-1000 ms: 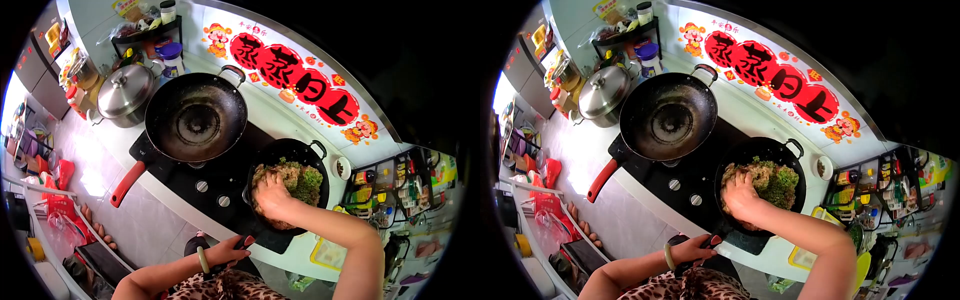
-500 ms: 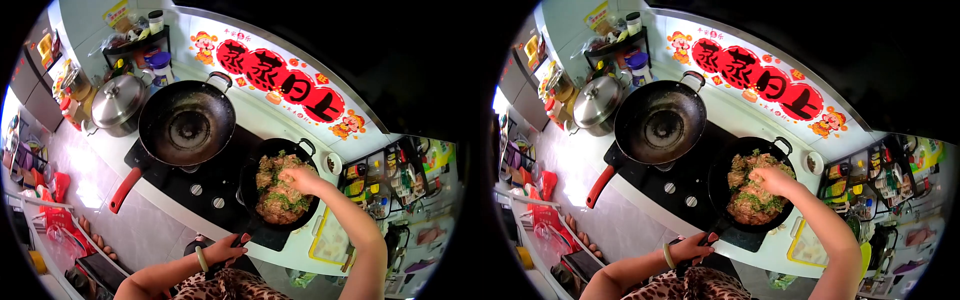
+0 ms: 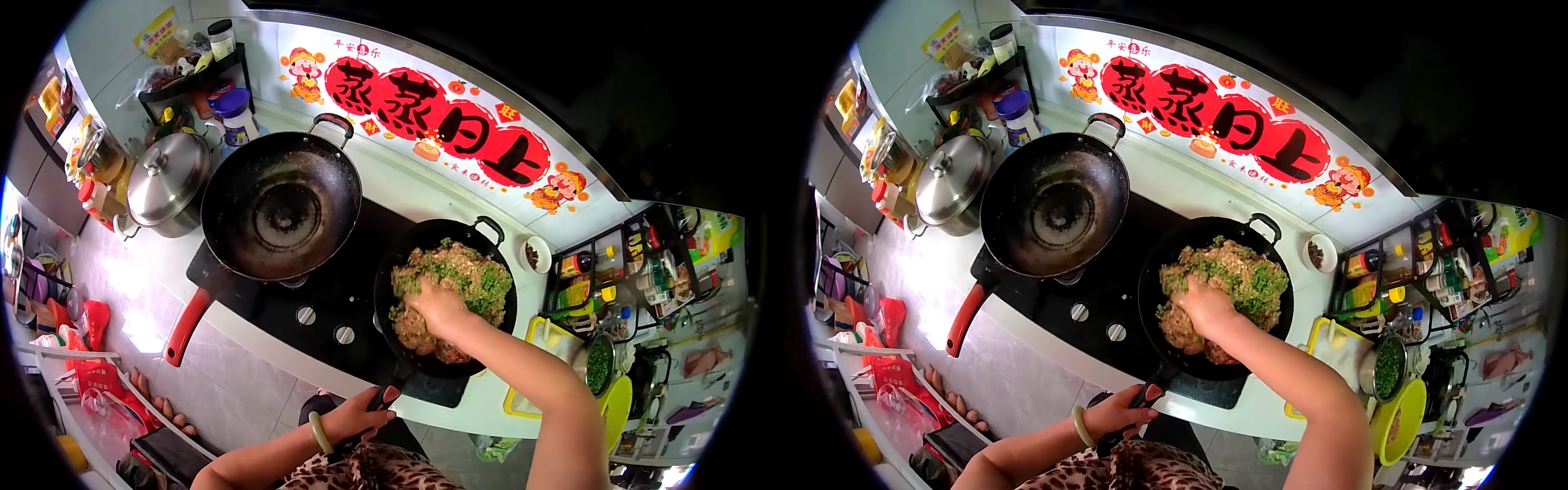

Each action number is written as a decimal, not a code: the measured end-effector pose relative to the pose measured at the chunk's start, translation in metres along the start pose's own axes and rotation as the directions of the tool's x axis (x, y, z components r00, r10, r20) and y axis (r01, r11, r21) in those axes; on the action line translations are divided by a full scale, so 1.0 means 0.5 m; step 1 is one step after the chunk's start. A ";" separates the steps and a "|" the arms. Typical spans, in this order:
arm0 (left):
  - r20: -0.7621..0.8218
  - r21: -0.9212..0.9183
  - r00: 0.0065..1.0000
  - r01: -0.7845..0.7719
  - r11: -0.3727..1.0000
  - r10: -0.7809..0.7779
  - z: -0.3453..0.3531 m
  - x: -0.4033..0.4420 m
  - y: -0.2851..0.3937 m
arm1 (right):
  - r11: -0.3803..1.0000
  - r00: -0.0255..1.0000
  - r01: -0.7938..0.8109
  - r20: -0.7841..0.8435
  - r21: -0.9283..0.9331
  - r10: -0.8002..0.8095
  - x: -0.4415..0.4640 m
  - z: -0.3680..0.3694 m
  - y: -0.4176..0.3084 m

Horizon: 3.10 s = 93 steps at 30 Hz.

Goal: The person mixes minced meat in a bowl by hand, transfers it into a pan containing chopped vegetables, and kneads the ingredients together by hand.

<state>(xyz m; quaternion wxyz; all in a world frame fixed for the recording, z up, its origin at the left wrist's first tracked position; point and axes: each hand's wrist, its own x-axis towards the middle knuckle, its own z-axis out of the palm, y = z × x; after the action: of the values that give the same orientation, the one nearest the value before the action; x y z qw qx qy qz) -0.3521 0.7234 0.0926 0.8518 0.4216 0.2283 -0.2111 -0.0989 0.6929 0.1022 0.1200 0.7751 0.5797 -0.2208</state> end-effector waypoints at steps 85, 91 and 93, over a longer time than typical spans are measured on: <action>0.006 0.019 0.995 -0.099 0.995 0.099 0.040 0.030 -0.027 | -0.731 0.930 -0.128 0.337 0.671 0.147 -0.105 0.093 0.100; 0.007 0.018 0.998 -0.065 0.998 0.065 0.040 0.032 -0.036 | -0.729 0.886 0.025 0.323 0.684 0.334 -0.099 0.063 0.103; 0.009 0.023 0.998 -0.068 0.997 0.068 0.041 0.031 -0.034 | -0.557 0.905 -0.021 0.253 0.830 0.342 -0.094 0.055 0.117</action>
<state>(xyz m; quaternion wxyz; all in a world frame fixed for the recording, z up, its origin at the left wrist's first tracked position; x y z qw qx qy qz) -0.3448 0.6950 0.0844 0.8544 0.4383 0.2078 -0.1864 -0.0597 0.6234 0.0968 -0.6219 0.5954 -0.0642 -0.5045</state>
